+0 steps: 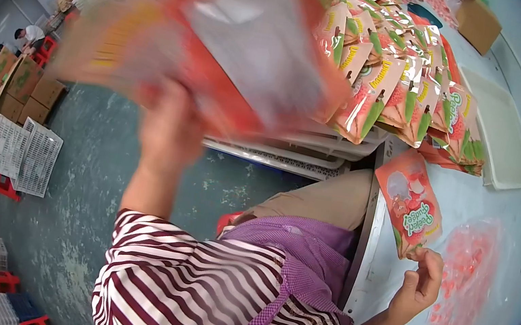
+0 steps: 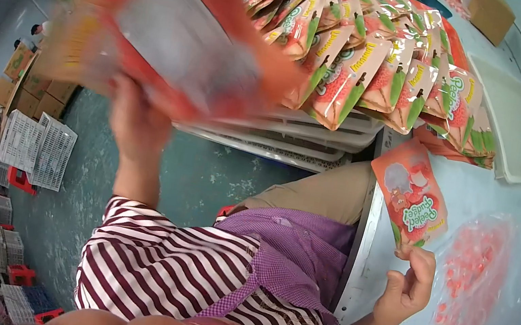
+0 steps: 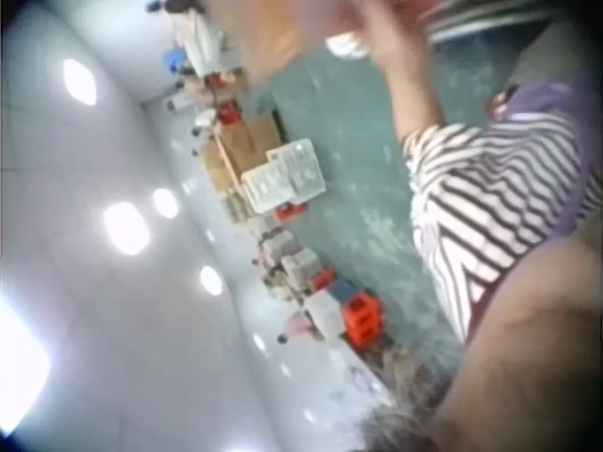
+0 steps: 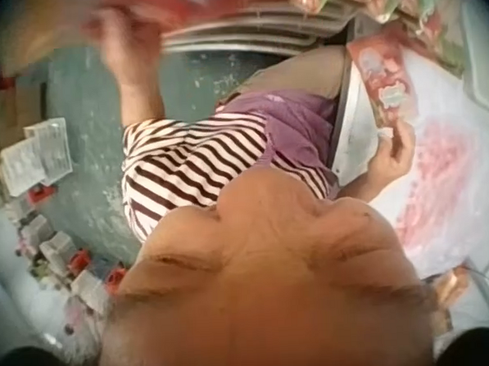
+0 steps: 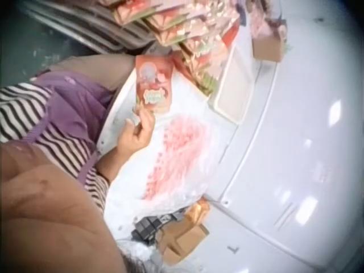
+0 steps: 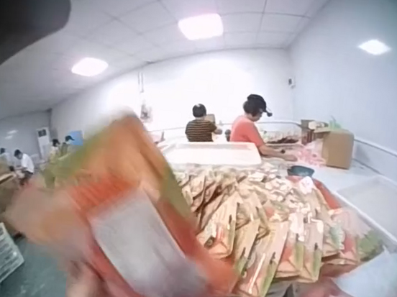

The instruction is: Placing individual gummy candies into plastic packaging bags in a factory production setting.

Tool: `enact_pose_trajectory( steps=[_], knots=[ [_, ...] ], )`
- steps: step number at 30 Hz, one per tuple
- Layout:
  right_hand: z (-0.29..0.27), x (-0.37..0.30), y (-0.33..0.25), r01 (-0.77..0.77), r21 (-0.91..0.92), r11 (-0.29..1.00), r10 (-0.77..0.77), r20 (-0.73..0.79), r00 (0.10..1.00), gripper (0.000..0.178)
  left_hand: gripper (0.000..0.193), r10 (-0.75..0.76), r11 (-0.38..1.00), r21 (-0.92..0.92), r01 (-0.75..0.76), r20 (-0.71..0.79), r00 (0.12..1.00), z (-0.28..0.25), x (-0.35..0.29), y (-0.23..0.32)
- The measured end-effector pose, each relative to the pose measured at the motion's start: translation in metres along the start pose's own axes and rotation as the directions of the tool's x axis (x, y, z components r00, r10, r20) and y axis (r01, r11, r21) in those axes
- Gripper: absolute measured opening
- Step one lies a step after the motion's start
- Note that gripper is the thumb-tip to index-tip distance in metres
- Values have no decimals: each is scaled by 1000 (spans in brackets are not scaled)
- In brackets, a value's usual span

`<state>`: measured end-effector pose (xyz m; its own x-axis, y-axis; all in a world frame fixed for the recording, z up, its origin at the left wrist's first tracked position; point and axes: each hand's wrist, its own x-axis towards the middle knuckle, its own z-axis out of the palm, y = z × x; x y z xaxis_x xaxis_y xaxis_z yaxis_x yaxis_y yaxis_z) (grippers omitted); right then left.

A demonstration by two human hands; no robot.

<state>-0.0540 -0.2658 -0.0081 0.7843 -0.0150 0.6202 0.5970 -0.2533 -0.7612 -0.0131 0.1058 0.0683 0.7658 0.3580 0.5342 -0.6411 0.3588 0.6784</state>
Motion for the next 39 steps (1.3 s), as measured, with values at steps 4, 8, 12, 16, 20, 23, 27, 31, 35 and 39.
enact_pose_trajectory(
  steps=[4,8,12,16,20,23,27,31,35,39],
  knots=[
    [-5,0,2,-31,-27,999,31,1,1000,34,20,487,609,668,-428,111,866,-39,109,17],
    [0,1,-6,-37,-53,998,38,20,999,30,43,288,440,860,-259,138,948,-93,174,-19],
    [6,4,-14,16,-166,986,-4,76,997,20,45,-156,392,920,28,36,987,-203,200,-100],
    [-13,6,1,-90,-299,950,48,-144,988,19,45,-575,590,755,285,145,805,-222,213,-104],
    [-38,22,55,-397,-197,897,291,-413,863,26,59,-275,501,863,-66,231,933,-230,210,-58],
    [-54,12,89,-504,-401,765,342,-411,845,36,54,67,524,839,-145,129,989,-129,168,-49],
    [-60,-14,120,-380,-847,372,362,-245,899,71,62,183,832,308,-462,634,752,-34,85,-27],
    [-58,-20,123,-417,-843,339,461,-238,855,89,57,-104,994,82,76,930,354,25,-22,-79],
    [-63,-21,123,-459,-816,351,531,-230,816,97,58,-389,817,373,-440,920,57,110,-66,-186],
    [-60,-16,121,-480,-787,388,499,-258,827,96,53,-513,588,418,-693,855,81,112,-90,-265]
  ],
)
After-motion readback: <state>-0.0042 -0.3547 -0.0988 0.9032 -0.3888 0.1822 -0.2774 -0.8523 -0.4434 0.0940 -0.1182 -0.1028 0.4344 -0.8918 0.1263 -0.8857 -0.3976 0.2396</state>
